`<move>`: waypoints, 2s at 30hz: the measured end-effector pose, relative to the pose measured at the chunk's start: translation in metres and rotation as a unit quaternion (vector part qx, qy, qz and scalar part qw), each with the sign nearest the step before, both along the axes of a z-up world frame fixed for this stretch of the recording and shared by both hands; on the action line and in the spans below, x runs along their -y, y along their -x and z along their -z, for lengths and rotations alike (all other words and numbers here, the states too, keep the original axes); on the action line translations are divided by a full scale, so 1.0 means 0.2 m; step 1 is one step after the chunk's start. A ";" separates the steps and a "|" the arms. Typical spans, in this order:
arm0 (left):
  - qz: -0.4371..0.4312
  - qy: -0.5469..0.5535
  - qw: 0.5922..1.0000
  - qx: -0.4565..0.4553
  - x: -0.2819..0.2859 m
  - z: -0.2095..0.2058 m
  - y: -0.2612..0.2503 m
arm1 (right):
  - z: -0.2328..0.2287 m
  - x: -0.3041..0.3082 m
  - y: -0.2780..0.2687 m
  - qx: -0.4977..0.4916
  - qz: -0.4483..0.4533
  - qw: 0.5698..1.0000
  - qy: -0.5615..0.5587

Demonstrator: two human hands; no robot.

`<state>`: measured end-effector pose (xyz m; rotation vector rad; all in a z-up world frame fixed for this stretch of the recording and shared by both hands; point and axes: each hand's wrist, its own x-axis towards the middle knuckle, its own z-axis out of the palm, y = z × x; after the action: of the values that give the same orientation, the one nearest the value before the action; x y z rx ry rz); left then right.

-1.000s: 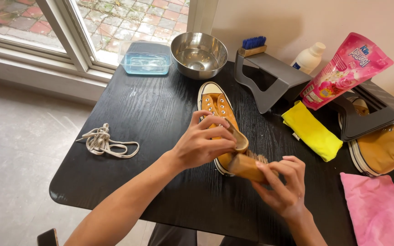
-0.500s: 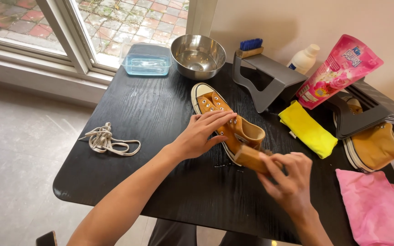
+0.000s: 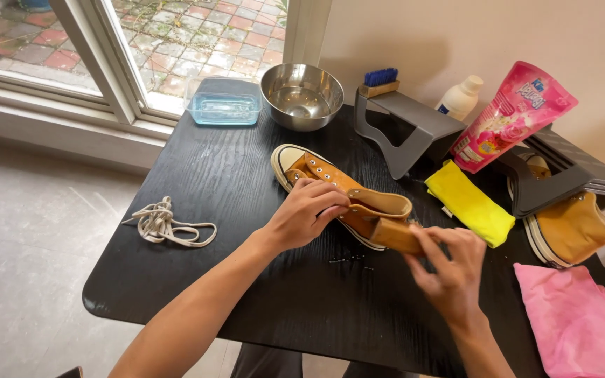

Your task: Cleaning the tongue and interior of a yellow high-top sneaker using a wooden-handled brush.

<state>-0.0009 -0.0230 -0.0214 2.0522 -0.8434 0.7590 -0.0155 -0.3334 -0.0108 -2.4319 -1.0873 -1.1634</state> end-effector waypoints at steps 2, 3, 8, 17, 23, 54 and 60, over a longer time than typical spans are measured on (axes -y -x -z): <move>-0.006 0.004 1.000 0.004 -0.01 -0.01 0.00 | 0.02 -0.02 -0.01 0.004 -0.009 1.000 -0.005; -0.008 0.007 1.000 0.009 -0.01 -0.02 -0.01 | 0.03 -0.02 -0.02 0.008 -0.015 1.000 -0.011; -0.017 0.002 0.999 0.030 0.02 -0.04 0.01 | 0.02 -0.04 -0.01 -0.002 -0.021 0.996 0.091; -0.048 -0.004 0.999 -0.011 0.03 -0.05 0.01 | 0.05 -0.03 -0.07 0.000 -0.015 0.999 0.047; -0.140 -0.022 0.989 -0.030 -0.03 0.09 -0.06 | 0.09 0.02 -0.20 0.051 -0.045 0.997 -0.023; -0.139 -0.024 0.989 -0.048 -0.01 0.18 -0.10 | 0.17 -0.11 -0.41 -0.049 -0.101 0.993 -0.038; -0.137 -0.010 0.989 -0.047 0.00 0.18 -0.11 | 0.19 -0.04 -0.45 -0.022 -0.036 0.991 -0.124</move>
<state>0.0215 -0.0221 -0.0570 2.2300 -0.5238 0.7962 0.0749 -0.3246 -0.0488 -2.2005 -0.9478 -1.1422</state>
